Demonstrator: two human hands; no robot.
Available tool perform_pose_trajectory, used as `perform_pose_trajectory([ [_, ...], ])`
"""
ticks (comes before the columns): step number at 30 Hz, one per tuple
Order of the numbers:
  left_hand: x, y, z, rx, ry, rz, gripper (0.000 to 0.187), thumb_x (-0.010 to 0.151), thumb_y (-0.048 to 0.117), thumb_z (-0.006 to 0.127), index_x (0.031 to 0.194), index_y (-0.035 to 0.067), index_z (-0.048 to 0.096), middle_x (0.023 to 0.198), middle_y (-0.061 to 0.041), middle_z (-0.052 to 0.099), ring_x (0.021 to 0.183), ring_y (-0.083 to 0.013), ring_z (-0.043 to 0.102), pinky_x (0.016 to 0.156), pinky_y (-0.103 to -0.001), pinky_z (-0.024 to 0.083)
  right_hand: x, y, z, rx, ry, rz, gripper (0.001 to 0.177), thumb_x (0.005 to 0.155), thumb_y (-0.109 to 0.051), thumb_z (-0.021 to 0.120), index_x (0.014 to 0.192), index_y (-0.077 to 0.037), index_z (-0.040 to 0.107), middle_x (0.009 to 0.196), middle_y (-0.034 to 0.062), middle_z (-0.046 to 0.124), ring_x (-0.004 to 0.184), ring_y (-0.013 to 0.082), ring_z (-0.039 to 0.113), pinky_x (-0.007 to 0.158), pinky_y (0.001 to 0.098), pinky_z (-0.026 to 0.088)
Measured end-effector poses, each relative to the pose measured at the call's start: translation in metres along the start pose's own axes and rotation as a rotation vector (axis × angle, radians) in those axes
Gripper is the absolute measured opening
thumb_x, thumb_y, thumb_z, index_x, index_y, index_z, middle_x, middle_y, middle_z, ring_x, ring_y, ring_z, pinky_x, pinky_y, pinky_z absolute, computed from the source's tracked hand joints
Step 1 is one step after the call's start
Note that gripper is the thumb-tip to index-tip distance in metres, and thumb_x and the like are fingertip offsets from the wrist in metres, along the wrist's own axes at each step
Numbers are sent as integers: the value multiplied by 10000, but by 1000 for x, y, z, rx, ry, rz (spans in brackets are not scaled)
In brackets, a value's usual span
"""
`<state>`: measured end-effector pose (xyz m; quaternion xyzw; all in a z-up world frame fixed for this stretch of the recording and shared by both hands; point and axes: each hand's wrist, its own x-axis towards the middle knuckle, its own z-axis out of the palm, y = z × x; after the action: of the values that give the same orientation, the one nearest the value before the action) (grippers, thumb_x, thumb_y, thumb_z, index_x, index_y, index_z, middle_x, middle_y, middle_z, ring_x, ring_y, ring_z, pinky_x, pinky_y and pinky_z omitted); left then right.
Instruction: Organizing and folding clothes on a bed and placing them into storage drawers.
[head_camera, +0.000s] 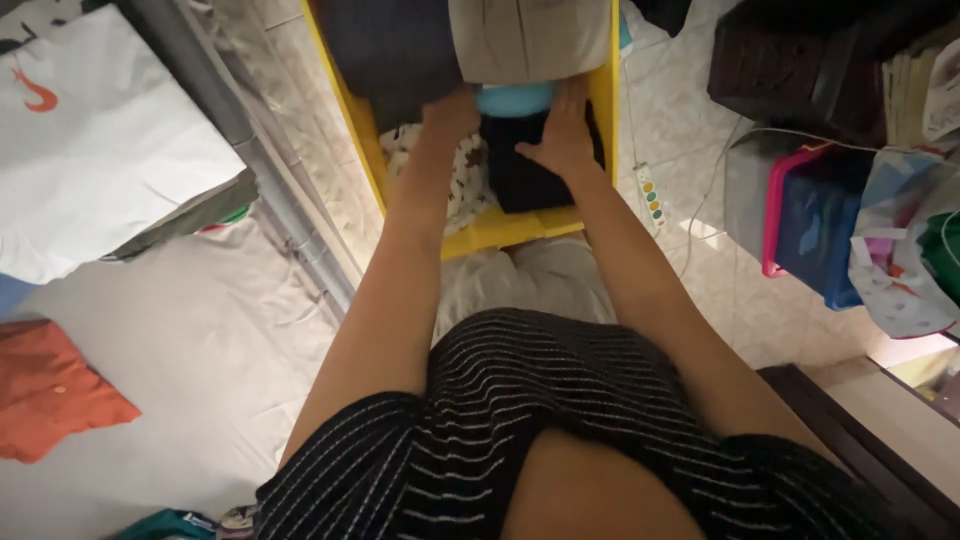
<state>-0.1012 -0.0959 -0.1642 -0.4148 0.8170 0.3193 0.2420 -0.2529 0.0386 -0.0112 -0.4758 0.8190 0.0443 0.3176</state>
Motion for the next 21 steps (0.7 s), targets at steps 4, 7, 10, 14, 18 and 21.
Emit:
perform_pose_trajectory([
  [4, -4, 16, 28, 135, 220, -73, 144, 1024, 33, 601, 1042, 59, 742, 1079, -167, 727, 984, -332, 707, 806, -492, 575, -18, -7, -7, 57, 153, -12, 1372, 795, -586, 842, 1563, 152, -23, 1657, 388, 18, 1545, 511, 45, 1279, 482, 106],
  [7, 0, 11, 39, 110, 257, -79, 176, 1058, 12, 585, 1001, 60, 744, 1020, -171, 748, 918, -326, 727, 781, -497, 580, -45, -8, 45, -151, 392, 12, 1303, 915, -618, 815, 1570, 155, -3, 1645, 394, 56, 1532, 509, 75, 1268, 518, 89],
  [10, -34, 22, -18, 64, 208, -49, 120, 1029, 107, 609, 1095, 61, 697, 1098, -179, 717, 999, -337, 694, 855, -499, 552, -64, -24, 36, 130, 193, 169, 1288, 867, -629, 800, 1561, 135, 30, 1638, 369, 94, 1527, 513, 100, 1236, 542, 104],
  [14, -79, 20, -72, -26, 111, -12, 396, 970, 296, 656, 1285, 61, 602, 1253, -195, 657, 1161, -358, 628, 1003, -502, 495, -57, 13, 46, 294, 200, 32, 1305, 811, -636, 803, 1579, 111, 57, 1648, 345, 135, 1539, 499, 150, 1291, 513, 158],
  [18, -138, 4, -100, -116, 47, 9, 732, 911, 486, 703, 1474, 62, 506, 1408, -210, 596, 1323, -379, 561, 1152, -505, 438, -53, 12, 33, 252, 217, -64, 1280, 849, -623, 801, 1584, 136, 78, 1652, 381, 115, 1532, 527, 141, 1278, 543, 167],
  [21, -176, -7, -88, -134, 200, 107, 904, 861, 524, 749, 1524, 3, 423, 1513, -259, 457, 1429, -427, 417, 1198, -549, 351, -62, -22, 9, 48, 277, -20, 1261, 831, -667, 794, 1544, 144, 143, 1607, 392, 135, 1499, 534, 160, 1206, 632, 148],
])
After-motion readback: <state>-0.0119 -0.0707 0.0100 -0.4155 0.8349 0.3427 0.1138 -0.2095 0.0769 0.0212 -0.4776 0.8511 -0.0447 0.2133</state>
